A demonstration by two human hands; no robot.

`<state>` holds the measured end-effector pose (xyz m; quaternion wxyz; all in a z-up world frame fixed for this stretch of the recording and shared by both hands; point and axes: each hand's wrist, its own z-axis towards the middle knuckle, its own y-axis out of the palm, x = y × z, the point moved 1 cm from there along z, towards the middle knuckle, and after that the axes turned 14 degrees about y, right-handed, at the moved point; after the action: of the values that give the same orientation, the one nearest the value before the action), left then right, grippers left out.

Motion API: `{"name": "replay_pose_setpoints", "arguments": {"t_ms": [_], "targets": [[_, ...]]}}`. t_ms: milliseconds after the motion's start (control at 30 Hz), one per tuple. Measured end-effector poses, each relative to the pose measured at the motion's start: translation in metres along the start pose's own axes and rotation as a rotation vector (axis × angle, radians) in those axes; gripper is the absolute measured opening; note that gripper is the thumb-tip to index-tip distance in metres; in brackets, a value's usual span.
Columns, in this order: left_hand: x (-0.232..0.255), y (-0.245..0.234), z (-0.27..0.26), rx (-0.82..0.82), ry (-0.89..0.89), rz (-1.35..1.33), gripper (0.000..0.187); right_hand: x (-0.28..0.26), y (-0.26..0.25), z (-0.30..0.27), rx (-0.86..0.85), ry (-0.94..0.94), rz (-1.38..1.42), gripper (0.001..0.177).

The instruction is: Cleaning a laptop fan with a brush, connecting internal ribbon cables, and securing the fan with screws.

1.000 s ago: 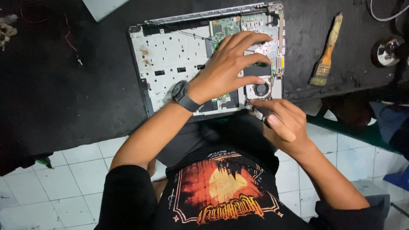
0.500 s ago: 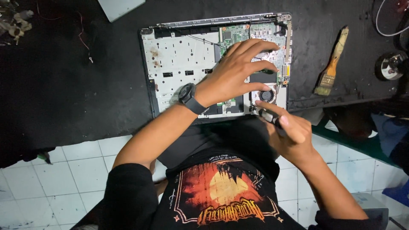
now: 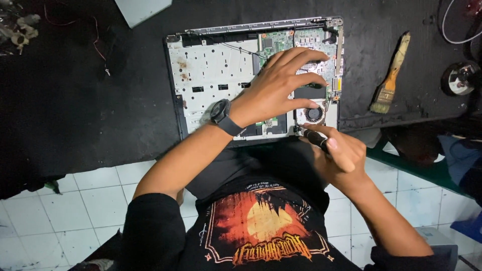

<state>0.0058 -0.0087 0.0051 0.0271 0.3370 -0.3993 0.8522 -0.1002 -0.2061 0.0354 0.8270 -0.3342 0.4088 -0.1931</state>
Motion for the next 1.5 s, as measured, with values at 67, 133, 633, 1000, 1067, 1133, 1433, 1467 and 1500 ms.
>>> {"name": "replay_pose_setpoints", "arguments": {"t_ms": [67, 133, 633, 1000, 1067, 1133, 1433, 1467, 1500], "targets": [[0.001, -0.003, 0.000, -0.002, 0.015, -0.017, 0.035, -0.001, 0.003, 0.000, 0.048, -0.023, -0.026, 0.100], [0.005, -0.014, 0.003, 0.040, 0.015, -0.069, 0.032, -0.001, 0.001, 0.000, 0.035, -0.001, 0.029, 0.097], [0.028, -0.189, -0.121, 0.318, -0.416, 0.457, 0.022, 0.054, -0.066, 0.009, 0.002, 0.771, 0.272, 0.091], [-0.006, -0.188, -0.206, 0.219, -0.624, 0.664, 0.044, 0.091, -0.043, 0.041, -0.099, 0.674, -0.361, 0.073], [-0.011, -0.186, -0.211, 0.228, -0.666, 0.720, 0.048, 0.089, -0.041, 0.047, -0.135, 0.604, -0.381, 0.070], [-0.010, -0.187, -0.212, 0.239, -0.679, 0.695, 0.045, 0.088, -0.040, 0.046, -0.093, 0.542, -0.406, 0.064], [-0.009, -0.193, -0.214, 0.220, -0.754, 0.601, 0.045, 0.038, -0.010, 0.012, -0.190, 0.182, -0.309, 0.036], [-0.007, -0.193, -0.212, 0.233, -0.747, 0.587, 0.043, 0.029, -0.002, 0.006, -0.259, 0.137, -0.328, 0.045], [-0.008, -0.193, -0.212, 0.233, -0.742, 0.585, 0.043, 0.027, 0.004, 0.004, -0.256, 0.140, -0.332, 0.045]]}}
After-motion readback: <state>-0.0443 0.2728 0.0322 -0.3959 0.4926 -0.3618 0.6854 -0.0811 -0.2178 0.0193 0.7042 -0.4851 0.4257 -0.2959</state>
